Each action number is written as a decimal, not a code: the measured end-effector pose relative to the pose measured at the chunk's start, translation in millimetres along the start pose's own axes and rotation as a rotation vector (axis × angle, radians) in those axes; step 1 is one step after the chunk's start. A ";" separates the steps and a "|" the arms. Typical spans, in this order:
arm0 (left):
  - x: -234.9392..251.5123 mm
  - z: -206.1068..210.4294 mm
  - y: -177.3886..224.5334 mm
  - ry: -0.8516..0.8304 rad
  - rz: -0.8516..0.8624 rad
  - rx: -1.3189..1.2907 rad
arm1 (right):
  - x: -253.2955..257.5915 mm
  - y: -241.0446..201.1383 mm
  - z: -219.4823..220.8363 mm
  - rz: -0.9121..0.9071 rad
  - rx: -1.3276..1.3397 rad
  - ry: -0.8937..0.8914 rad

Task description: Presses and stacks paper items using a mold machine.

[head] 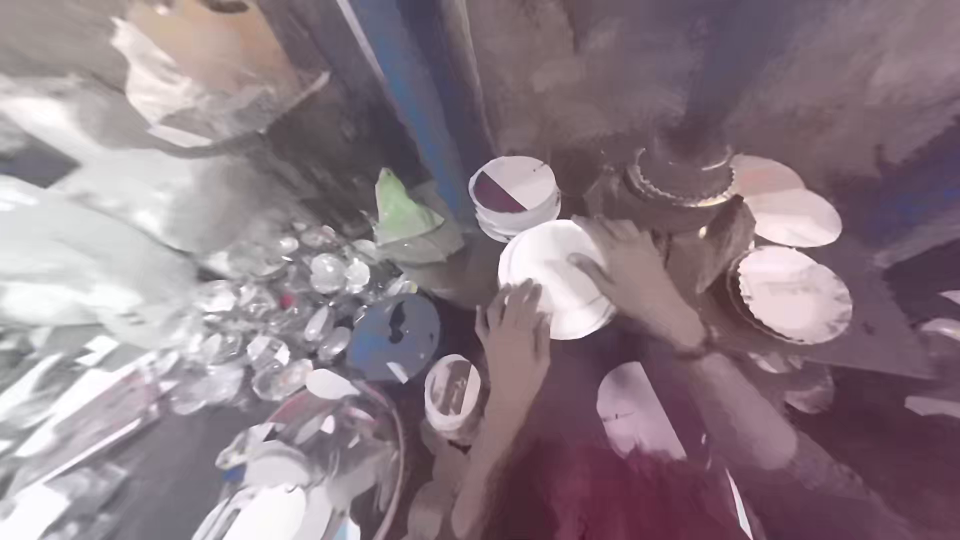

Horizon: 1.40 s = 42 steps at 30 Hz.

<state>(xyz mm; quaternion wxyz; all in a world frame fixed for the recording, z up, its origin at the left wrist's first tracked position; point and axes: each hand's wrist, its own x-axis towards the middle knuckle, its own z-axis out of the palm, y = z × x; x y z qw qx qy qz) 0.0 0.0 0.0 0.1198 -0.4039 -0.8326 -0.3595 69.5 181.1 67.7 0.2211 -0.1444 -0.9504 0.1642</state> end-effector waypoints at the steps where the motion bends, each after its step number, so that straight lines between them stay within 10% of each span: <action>1: -2.0 0.7 2.7 -0.023 -0.025 -0.007 | 11.3 -0.7 11.5 0.042 -0.064 -0.082; 4: -8.5 3.6 1.2 -0.017 -0.036 -0.035 | 25.9 -2.0 29.8 0.114 -0.146 -0.160; 11: -9.8 8.8 -8.5 0.220 -0.035 -0.167 | -15.2 14.6 -27.9 -0.123 0.240 0.431; 14: -7.3 4.0 -18.2 0.301 -0.040 -0.156 | -73.7 52.8 -94.0 -0.218 0.221 0.398; 18: -5.8 12.2 -16.6 0.288 -0.020 -0.141 | -135.0 78.0 -128.8 0.135 -0.084 0.115; 31: -20.2 1.8 3.5 0.225 -0.034 -0.085 | 34.5 11.7 29.6 0.111 -0.087 -0.109; 35: -24.4 -9.2 -14.2 0.325 -0.083 -0.120 | 26.6 7.0 20.1 0.142 -0.020 0.177; 38: -23.6 -16.9 -15.7 0.356 -0.171 -0.409 | -8.6 -8.9 -2.4 0.094 0.181 0.442; 42: -13.2 -24.1 -2.9 0.272 -0.341 -0.955 | -22.1 -39.6 3.9 -0.114 0.533 0.238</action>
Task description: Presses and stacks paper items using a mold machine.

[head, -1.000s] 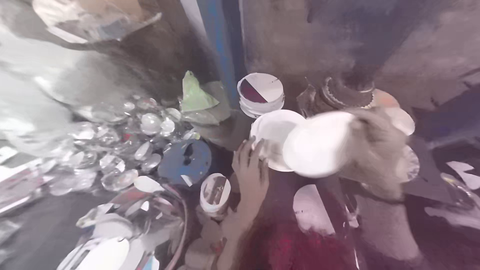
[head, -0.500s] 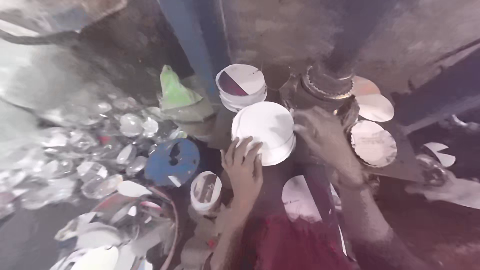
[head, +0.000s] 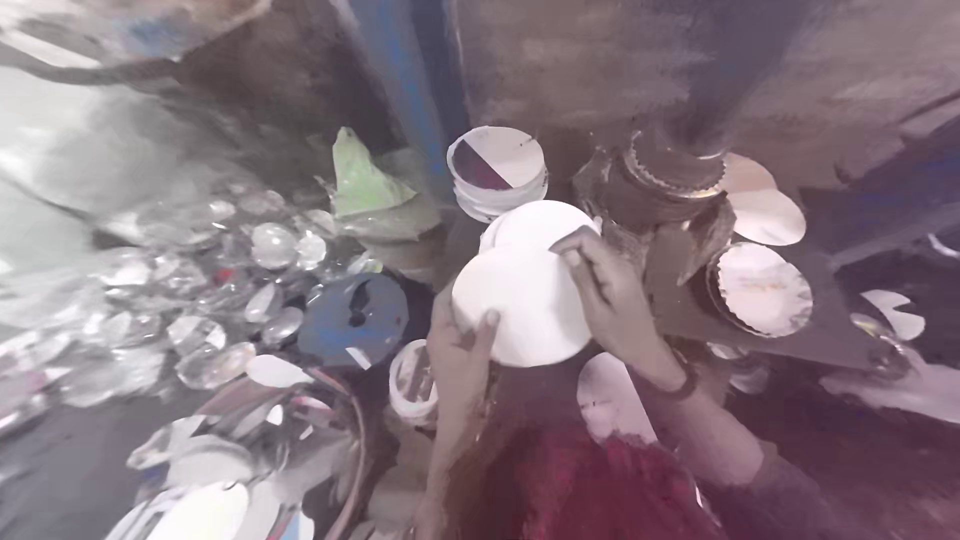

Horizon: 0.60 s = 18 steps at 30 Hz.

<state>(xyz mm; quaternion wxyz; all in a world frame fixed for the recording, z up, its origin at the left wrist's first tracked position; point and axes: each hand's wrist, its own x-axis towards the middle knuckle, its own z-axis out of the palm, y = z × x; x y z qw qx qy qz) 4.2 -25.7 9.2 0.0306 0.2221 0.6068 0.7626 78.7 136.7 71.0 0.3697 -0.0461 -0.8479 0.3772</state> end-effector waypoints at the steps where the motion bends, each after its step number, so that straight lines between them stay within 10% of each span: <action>1: 1.2 -1.7 1.6 0.046 -0.054 -0.048 | 3.8 2.4 2.9 -0.005 -0.038 -0.046; 7: 1.3 -51.0 15.5 0.354 -0.062 0.102 | 45.7 64.3 5.1 0.215 -0.657 -0.243; 12: -5.3 -84.0 2.9 0.168 0.105 0.129 | 33.2 34.5 -22.9 0.079 -0.064 0.212; 15: -11.6 -74.1 5.1 -0.142 -0.016 -0.079 | 5.4 8.5 -34.1 0.110 0.298 0.151; 18: -31.7 -40.4 11.6 -0.221 -0.231 -0.124 | -37.2 -0.1 -20.7 0.034 0.115 0.004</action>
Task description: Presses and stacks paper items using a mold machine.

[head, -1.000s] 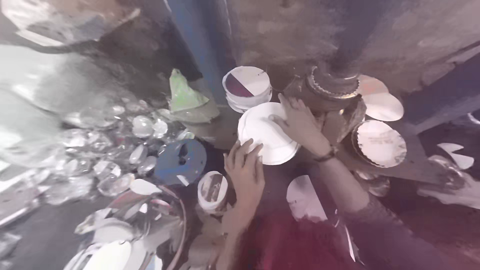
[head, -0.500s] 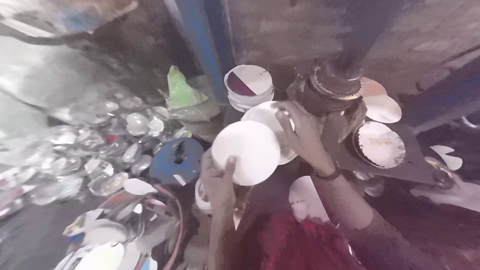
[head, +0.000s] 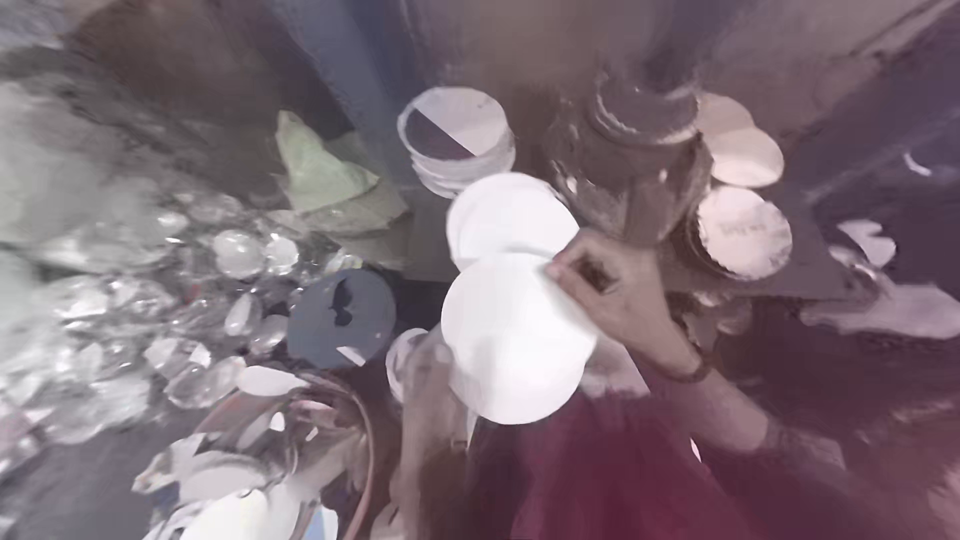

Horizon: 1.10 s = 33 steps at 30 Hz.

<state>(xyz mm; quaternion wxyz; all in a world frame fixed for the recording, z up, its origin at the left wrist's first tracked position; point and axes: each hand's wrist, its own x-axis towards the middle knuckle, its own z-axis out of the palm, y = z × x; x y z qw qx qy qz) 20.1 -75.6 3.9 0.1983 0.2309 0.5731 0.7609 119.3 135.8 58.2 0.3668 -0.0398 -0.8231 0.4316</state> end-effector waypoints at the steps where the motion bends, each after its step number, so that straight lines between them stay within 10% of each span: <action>1: -5.1 12.7 0.6 0.037 -0.052 0.036 | -15.1 2.2 -0.2 0.008 -0.069 -0.020; 9: -17.5 -20.8 -32.3 -0.090 -0.072 0.582 | -139.4 27.1 -70.4 0.535 -0.519 -0.165; 17: -20.3 -7.1 -34.8 -0.051 -0.252 0.633 | -160.7 122.9 -33.3 0.218 -0.690 -0.282; 22: -22.6 -32.5 -50.4 -0.297 -0.121 0.572 | -154.8 84.2 -72.5 0.272 -0.358 0.109; 33: -23.2 0.7 -51.9 -0.387 -0.330 0.165 | -154.3 29.4 -33.5 0.302 -0.234 0.135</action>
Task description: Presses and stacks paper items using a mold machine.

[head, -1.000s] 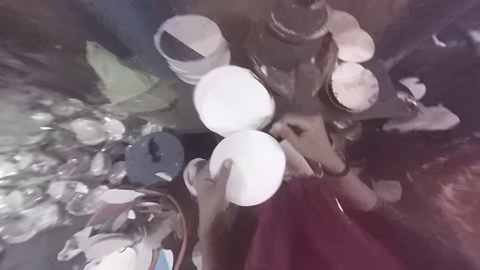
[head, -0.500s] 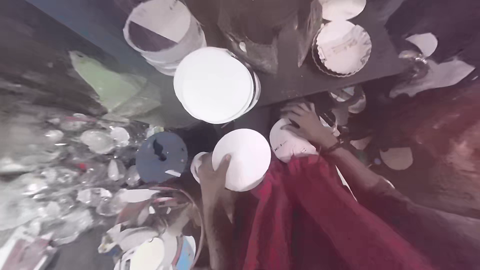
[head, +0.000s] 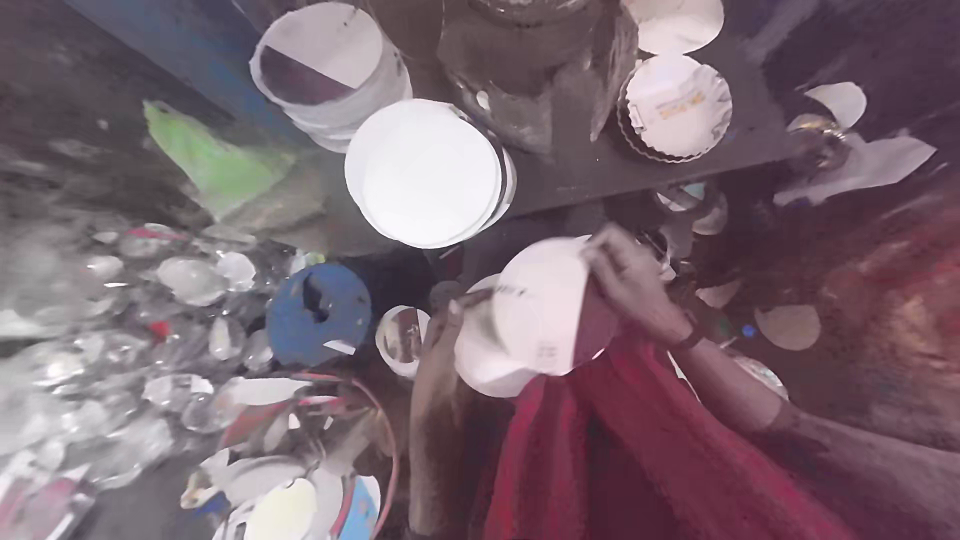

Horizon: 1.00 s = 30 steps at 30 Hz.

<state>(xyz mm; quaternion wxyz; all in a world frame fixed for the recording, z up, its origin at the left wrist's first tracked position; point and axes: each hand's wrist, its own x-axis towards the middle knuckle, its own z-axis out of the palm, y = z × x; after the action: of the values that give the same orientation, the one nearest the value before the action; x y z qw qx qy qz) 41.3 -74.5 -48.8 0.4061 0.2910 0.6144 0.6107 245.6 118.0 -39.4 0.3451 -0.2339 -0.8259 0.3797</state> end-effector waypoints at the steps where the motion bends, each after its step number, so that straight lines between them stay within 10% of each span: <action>1: 0.8 10.4 2.4 0.022 -0.036 0.010 | 0.0 -8.4 10.0 -0.040 -0.032 -0.064; 8: 0.4 3.1 -15.6 0.187 0.088 0.193 | -4.6 55.6 1.8 0.258 -0.676 -0.142; 14: -0.8 -23.8 -20.7 0.304 0.146 -0.087 | -13.0 41.7 -18.1 0.131 -0.340 0.163; 19: 8.2 21.6 -17.0 0.118 0.094 0.001 | -3.9 2.4 16.4 0.289 0.251 -0.138; 25: 3.4 17.5 -29.5 0.174 -0.023 -0.072 | 10.6 57.5 15.5 0.015 -0.570 -0.313; 30: 0.8 -6.0 -27.1 0.236 0.005 -0.181 | 20.1 61.3 7.0 -0.076 -0.406 -0.205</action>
<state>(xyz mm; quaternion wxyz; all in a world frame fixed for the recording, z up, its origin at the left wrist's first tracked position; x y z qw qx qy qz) 39.6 -79.2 -76.0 0.3541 0.1809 0.5996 0.6945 234.8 164.7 -83.2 0.2195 -0.2274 -0.9242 0.2143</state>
